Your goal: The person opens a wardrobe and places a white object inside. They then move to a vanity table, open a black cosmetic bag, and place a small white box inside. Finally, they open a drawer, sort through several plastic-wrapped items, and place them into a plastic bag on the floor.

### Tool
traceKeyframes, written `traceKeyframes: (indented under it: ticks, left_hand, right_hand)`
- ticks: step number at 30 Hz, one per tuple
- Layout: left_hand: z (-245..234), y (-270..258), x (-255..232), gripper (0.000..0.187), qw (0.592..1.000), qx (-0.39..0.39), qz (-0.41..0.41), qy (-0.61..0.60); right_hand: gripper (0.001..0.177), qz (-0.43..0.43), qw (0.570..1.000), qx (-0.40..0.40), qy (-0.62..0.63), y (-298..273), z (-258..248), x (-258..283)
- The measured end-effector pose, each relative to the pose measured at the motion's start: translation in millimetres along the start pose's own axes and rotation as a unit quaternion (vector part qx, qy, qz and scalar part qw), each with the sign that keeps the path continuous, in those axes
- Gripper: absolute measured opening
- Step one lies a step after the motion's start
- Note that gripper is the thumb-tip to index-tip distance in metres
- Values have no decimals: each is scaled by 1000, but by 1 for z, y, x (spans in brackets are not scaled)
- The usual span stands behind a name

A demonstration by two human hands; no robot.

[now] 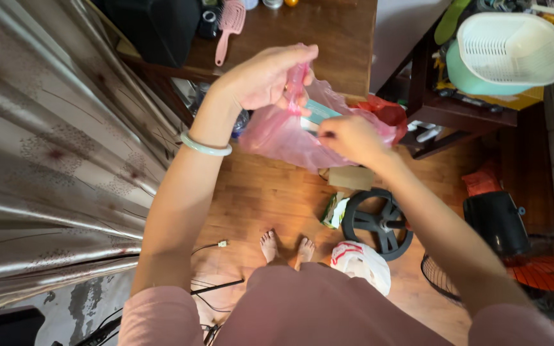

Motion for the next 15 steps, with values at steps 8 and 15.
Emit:
traceKeyframes:
  ticks: [8,15]
  left_hand:
    - [-41,3,38,33,989,-64,-78,110]
    - [-118,20,139,51,956,-103,-142,237]
  right_hand:
    - [42,-219,963,86,-135,-28,26,-8]
    - [31,-97,987,75,-102,-56,108,-65]
Point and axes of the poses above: each hand's wrist, its own y-axis towards the middle knuckle, its own z-axis out of the palm, x = y × z, the point moved 10 cm from there along y, towards the middle knuckle, and after that the axes turned 11 degrees about -z, right-handed, at the moved point
